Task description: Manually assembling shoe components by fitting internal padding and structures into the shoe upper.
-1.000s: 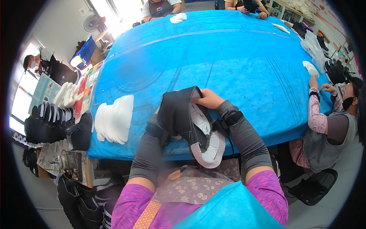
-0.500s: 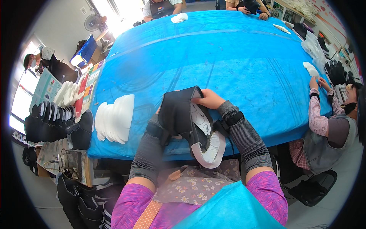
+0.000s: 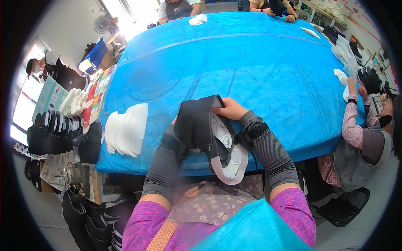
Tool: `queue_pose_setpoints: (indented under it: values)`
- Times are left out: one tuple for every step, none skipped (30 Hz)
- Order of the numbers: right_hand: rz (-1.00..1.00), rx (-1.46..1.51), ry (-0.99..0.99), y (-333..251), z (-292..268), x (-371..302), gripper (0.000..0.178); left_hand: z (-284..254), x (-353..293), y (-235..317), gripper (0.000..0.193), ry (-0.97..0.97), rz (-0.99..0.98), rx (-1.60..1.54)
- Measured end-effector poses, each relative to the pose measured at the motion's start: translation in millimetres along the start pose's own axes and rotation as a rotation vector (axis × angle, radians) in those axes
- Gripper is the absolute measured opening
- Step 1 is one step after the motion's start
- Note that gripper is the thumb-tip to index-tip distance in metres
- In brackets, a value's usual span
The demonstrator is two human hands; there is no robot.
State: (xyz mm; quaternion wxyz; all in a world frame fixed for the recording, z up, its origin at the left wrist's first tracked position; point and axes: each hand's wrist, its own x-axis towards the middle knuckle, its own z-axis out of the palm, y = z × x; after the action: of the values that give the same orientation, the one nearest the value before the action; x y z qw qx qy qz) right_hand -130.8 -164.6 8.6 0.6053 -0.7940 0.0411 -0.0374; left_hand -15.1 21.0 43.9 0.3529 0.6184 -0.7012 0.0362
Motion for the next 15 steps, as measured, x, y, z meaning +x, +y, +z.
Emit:
queue_pose_setpoints:
  values:
    - [0.000, 0.000, 0.000, 0.6, 0.0, -0.1, 0.034, -0.6, 0.5, 0.3, 0.039, -0.016, 0.009, 0.038]
    - [0.002, -0.003, 0.001, 0.9, 0.1, 0.2, 0.033, -1.4, 1.2, 0.8, 0.039, -0.032, 0.018, 0.076]
    - [0.003, -0.006, 0.003, 1.1, 0.2, 0.5, 0.033, -1.2, 1.2, 0.2, 0.039, -0.032, 0.018, 0.077]
    - [0.002, -0.006, 0.002, 1.4, 0.2, 0.6, 0.033, -0.6, 0.9, -0.8, 0.039, -0.025, 0.026, 0.079]
    - [0.000, -0.005, 0.000, 1.6, 0.1, 0.5, 0.033, -0.4, 1.2, -0.6, 0.039, -0.018, 0.035, 0.081]
    - [-0.001, -0.004, -0.001, 1.7, 0.0, 0.4, 0.033, 0.0, 0.9, 0.2, 0.039, -0.018, 0.035, 0.081]
    - [-0.001, -0.004, -0.001, 1.9, 0.1, 0.5, 0.033, 0.5, 0.4, 1.6, 0.039, -0.014, -0.003, 0.044]
    - [-0.009, -0.003, -0.004, 2.2, 0.2, 0.9, 0.034, 0.4, 0.1, 2.8, 0.038, -0.010, -0.042, 0.007]
    - [-0.017, -0.002, -0.008, 2.5, 0.1, 1.1, 0.034, 0.5, -0.5, 1.8, 0.038, -0.009, -0.042, 0.008]
    - [-0.018, -0.002, -0.008, 2.8, -0.2, 1.1, 0.034, 1.0, -1.6, -0.3, 0.038, 0.001, -0.019, -0.005]
    - [-0.009, -0.011, -0.008, 2.6, -0.7, 0.8, 0.035, 0.4, -0.9, 0.0, 0.038, 0.011, 0.003, -0.019]
    - [-0.001, -0.019, -0.009, 2.4, -1.1, 0.4, 0.036, -0.3, -0.5, 0.6, 0.038, 0.010, 0.004, -0.020]
    - [-0.001, -0.018, -0.008, 2.3, -1.4, 0.0, 0.036, -1.2, -0.2, 1.3, 0.037, 0.000, 0.025, 0.005]
    - [0.005, -0.015, -0.006, 1.1, -0.9, -0.2, 0.036, -2.3, 0.0, 2.5, 0.037, -0.010, 0.045, 0.031]
    - [0.011, -0.011, -0.003, 0.0, -0.6, -0.5, 0.037, -1.4, -0.4, 2.6, 0.037, -0.010, 0.045, 0.031]
